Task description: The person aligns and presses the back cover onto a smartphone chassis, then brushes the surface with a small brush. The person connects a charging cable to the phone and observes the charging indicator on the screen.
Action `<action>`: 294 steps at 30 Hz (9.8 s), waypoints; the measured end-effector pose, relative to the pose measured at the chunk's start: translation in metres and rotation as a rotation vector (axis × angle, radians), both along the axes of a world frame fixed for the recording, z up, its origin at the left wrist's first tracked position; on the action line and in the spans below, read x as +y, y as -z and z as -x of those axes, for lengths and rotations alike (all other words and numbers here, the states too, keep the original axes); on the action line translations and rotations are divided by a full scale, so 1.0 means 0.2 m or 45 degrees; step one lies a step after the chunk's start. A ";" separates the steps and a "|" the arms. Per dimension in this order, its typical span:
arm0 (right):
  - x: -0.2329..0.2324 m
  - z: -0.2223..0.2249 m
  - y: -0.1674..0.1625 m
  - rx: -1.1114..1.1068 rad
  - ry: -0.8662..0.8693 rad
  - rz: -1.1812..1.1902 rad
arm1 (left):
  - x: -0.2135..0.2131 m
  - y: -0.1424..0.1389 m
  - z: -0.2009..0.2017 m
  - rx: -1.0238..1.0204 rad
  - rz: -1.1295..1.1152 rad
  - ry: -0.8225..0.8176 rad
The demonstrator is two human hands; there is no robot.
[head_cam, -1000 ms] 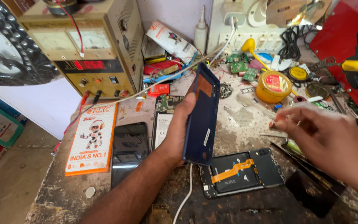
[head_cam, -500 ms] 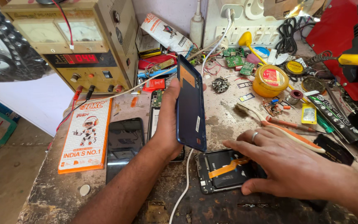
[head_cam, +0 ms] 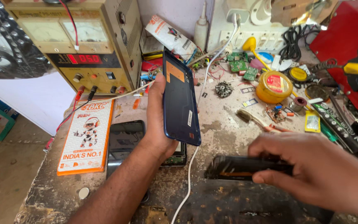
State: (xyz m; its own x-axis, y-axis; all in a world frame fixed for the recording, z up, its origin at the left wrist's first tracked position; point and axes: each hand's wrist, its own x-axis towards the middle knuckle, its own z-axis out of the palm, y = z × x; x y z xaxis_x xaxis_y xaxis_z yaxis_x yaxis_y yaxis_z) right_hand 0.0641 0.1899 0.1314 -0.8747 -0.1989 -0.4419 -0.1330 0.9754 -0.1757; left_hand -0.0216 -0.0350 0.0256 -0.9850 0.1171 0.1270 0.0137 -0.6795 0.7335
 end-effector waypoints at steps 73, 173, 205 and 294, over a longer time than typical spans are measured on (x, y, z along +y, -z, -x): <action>0.55 0.12 0.36 0.783 0.510 1.695 | 0.16 0.03 -0.16 0.163 -0.123 0.366; 0.20 0.03 0.43 0.837 0.114 1.628 | 0.13 -0.14 -0.33 0.928 0.758 -0.039; 0.12 -0.04 0.20 1.200 -0.241 1.143 | 0.17 -0.16 -0.35 1.080 1.209 -0.263; 0.11 -0.04 0.22 1.483 -0.377 0.918 | 0.08 -0.17 -0.34 1.357 1.148 -0.331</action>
